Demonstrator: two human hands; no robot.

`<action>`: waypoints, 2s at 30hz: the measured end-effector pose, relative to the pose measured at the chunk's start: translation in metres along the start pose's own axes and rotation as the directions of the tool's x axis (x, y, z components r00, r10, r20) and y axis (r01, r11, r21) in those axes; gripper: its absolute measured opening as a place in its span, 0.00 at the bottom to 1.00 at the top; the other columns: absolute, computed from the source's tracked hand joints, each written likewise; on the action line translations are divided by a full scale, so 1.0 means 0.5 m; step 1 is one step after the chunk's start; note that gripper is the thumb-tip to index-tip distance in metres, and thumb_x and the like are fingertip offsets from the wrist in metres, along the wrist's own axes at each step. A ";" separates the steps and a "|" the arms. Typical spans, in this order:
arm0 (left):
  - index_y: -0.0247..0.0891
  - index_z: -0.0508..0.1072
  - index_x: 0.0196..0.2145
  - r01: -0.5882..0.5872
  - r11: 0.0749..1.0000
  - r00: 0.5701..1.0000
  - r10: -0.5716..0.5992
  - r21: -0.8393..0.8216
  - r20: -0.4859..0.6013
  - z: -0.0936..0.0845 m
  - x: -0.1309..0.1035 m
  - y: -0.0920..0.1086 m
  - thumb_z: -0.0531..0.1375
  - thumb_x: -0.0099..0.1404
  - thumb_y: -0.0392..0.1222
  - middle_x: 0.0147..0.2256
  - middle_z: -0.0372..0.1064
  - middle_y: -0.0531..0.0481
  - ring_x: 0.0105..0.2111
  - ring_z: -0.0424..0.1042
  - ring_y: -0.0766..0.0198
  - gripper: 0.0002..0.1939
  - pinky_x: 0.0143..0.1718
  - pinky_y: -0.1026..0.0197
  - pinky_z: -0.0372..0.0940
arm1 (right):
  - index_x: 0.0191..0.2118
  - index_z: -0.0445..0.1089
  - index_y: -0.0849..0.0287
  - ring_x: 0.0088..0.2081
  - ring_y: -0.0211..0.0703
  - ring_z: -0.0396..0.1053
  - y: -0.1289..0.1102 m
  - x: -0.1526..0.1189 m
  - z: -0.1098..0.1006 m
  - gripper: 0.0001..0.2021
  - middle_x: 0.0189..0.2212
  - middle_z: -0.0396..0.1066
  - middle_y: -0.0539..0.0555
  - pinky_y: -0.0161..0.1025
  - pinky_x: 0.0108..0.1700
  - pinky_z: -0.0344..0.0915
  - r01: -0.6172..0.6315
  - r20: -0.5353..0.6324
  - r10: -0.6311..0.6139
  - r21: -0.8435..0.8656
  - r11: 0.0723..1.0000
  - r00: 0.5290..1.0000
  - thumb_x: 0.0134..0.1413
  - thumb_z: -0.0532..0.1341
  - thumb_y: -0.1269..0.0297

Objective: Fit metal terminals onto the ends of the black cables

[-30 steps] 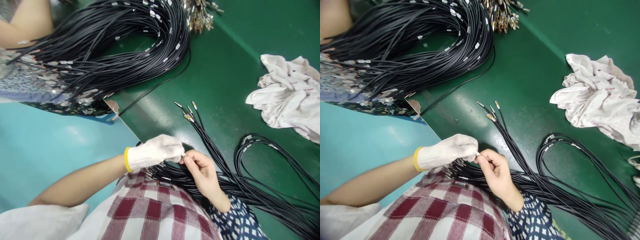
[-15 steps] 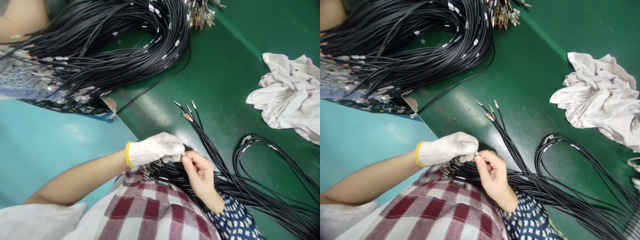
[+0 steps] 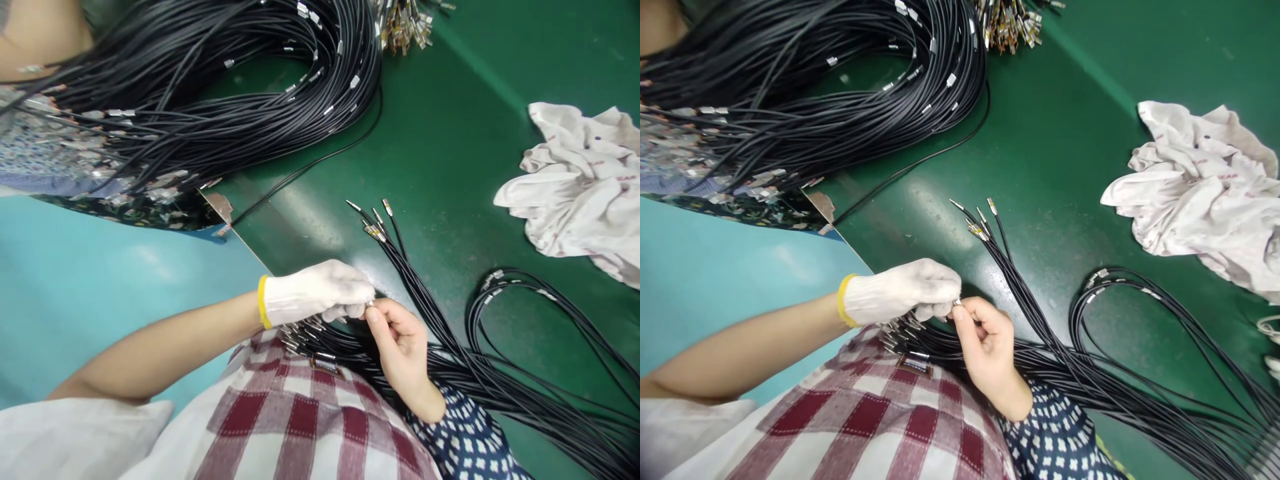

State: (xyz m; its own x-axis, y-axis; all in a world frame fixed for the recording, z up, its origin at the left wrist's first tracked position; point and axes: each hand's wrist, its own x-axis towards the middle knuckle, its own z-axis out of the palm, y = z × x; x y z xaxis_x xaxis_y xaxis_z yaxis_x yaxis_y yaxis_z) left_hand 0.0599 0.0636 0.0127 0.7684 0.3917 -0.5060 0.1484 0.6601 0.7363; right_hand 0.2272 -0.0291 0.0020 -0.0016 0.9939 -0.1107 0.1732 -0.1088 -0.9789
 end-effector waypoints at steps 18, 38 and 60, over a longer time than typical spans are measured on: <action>0.35 0.66 0.23 0.005 1.000 1.000 -0.004 0.010 -0.030 0.003 0.005 0.004 0.59 0.64 0.53 0.21 0.60 0.56 0.19 0.55 0.73 0.20 0.20 0.66 0.49 | 0.30 0.70 0.58 0.27 0.36 0.63 0.016 0.002 -0.003 0.12 0.23 0.66 0.47 0.32 0.30 0.61 -0.051 0.079 0.040 0.143 0.988 0.996 0.67 0.57 0.64; 0.36 0.63 0.21 -0.031 0.993 0.982 0.051 0.112 -0.184 0.013 -0.003 -0.007 0.53 0.71 0.47 0.19 0.57 0.56 0.20 0.56 0.70 0.21 0.25 0.64 0.54 | 0.49 0.72 0.59 0.26 0.37 0.71 0.013 0.000 -0.039 0.13 0.26 0.76 0.49 0.36 0.33 0.70 -0.177 0.186 0.105 0.436 0.882 0.977 0.71 0.55 0.58; 0.36 0.65 0.22 -0.028 0.998 0.983 0.039 0.062 -0.180 0.014 0.001 -0.018 0.55 0.70 0.51 0.19 0.58 0.55 0.20 0.57 0.70 0.21 0.25 0.64 0.54 | 0.40 0.67 0.58 0.17 0.37 0.60 0.023 0.018 -0.067 0.15 0.16 0.65 0.44 0.36 0.25 0.56 -0.425 0.315 0.289 0.589 0.687 0.904 0.64 0.60 0.49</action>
State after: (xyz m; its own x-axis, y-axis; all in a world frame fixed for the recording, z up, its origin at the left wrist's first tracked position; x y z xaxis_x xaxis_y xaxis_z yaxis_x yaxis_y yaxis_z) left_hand 0.0634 0.0532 0.0090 0.6492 0.5257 -0.5498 0.1652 0.6081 0.7765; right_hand 0.2622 -0.0205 -0.0046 -0.2614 0.8604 -0.4374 -0.4603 -0.5095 -0.7270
